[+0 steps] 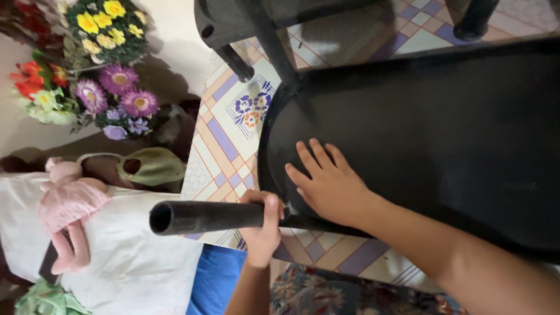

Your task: The person pulls black plastic legs off the underside of a small two-tier side table, working one leg at a time and setting the removed legs on the tiled table surface. The clip shows only the disassembly portion of the work.

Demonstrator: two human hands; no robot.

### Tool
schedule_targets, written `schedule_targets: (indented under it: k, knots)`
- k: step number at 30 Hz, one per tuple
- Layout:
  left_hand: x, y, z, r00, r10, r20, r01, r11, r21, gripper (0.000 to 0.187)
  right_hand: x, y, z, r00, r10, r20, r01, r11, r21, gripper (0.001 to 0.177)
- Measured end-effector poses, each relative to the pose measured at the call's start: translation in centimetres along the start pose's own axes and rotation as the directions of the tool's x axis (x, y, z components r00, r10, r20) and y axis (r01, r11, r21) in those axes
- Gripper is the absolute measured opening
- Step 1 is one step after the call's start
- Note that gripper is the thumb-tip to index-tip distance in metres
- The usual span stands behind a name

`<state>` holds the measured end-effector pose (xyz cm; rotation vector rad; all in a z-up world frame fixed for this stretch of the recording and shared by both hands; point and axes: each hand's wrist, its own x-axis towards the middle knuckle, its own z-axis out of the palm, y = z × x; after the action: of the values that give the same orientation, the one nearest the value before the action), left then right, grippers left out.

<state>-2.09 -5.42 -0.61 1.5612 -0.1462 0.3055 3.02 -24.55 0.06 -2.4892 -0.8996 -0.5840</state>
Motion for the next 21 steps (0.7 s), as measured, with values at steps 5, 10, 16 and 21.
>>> schedule_targets:
  k: [5,10,16,21]
  knots:
    - [2.1,-1.1,-2.2,0.959,-0.146,0.242,0.131,0.989,0.074,0.025,1.2,0.6,-1.7,0.999,-0.003,0.036,0.003,1.000,0.010,0.052]
    - [2.5,0.3,-2.5,0.920,-0.021,0.391,0.016,1.000,0.015,0.026,1.0,0.5,-1.0,0.995,-0.012,0.098,0.016,0.999,-0.044,0.053]
    - [1.4,5.0,0.8,0.978,0.191,0.089,-0.180,0.977,-0.116,0.059,-1.5,1.4,0.2,0.999,-0.052,-0.010,0.051,0.997,-0.061,0.047]
    - [1.5,6.4,2.1,0.958,0.283,0.041,-0.286,0.941,0.183,0.043,-0.8,0.7,-1.0,0.999,-0.050,-0.001,0.050,0.996,-0.080,0.048]
